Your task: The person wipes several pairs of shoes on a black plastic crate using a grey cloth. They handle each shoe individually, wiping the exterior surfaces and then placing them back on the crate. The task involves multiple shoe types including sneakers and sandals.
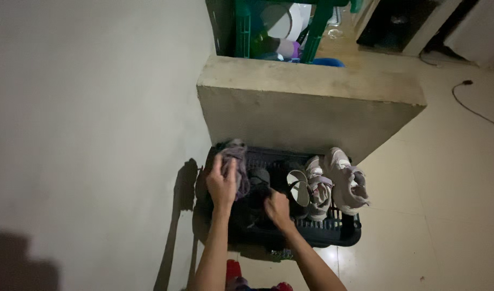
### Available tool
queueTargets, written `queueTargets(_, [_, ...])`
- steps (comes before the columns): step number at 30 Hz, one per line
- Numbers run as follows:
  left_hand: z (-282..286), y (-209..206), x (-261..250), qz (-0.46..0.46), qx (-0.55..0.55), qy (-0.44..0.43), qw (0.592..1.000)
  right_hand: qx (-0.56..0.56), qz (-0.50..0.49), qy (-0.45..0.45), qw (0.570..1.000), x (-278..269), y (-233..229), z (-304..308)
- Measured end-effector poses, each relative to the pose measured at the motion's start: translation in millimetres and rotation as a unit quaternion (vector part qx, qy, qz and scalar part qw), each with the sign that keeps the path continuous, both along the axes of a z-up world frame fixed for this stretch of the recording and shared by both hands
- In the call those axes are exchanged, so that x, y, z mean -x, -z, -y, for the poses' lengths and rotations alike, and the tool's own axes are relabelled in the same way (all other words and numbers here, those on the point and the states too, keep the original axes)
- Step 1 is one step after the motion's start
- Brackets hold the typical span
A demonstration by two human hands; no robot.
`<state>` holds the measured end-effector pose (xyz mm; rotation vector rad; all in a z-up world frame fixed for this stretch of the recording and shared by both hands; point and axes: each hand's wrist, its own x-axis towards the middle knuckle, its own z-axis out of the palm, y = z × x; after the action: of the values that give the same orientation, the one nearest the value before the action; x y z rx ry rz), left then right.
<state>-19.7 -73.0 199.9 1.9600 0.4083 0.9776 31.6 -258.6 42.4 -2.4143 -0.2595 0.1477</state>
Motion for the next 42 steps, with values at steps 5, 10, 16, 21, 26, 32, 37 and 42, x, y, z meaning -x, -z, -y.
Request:
queueTargets(5, [35,-7,-29,-0.225,-0.009,0.123,0.967,0.012,0.062,-0.009,0.998,22,-39,13])
queueTargets(10, [60,95,-93,-0.407,-0.127,0.208,0.880,-0.021,0.108,0.034,0.993,25,-23,18])
queueTargets(16, [33,199,-141,-0.496,-0.015,0.307,0.812,-0.074,0.180,-0.017,0.981,-2,28,23])
queueTargets(21, [18,186,-135,-0.499,0.034,0.315,0.807,0.000,0.116,0.050,0.992,-19,41,-8])
queueTargets(26, [16,179,-130,-0.480,0.081,0.324,0.811,-0.065,0.089,0.060,0.992,-28,45,-16])
queueTargets(32, [22,177,-130,-0.406,0.184,0.365,0.817,-0.169,-0.067,-0.044,0.982,-80,70,14])
queueTargets(37, [39,135,-85,-0.370,0.158,0.283,0.871,-0.129,0.026,-0.180,0.975,-115,64,-13])
queueTargets(42, [44,89,-6,-0.434,0.378,0.162,0.801,0.103,0.031,-0.254,0.961,-136,89,-56])
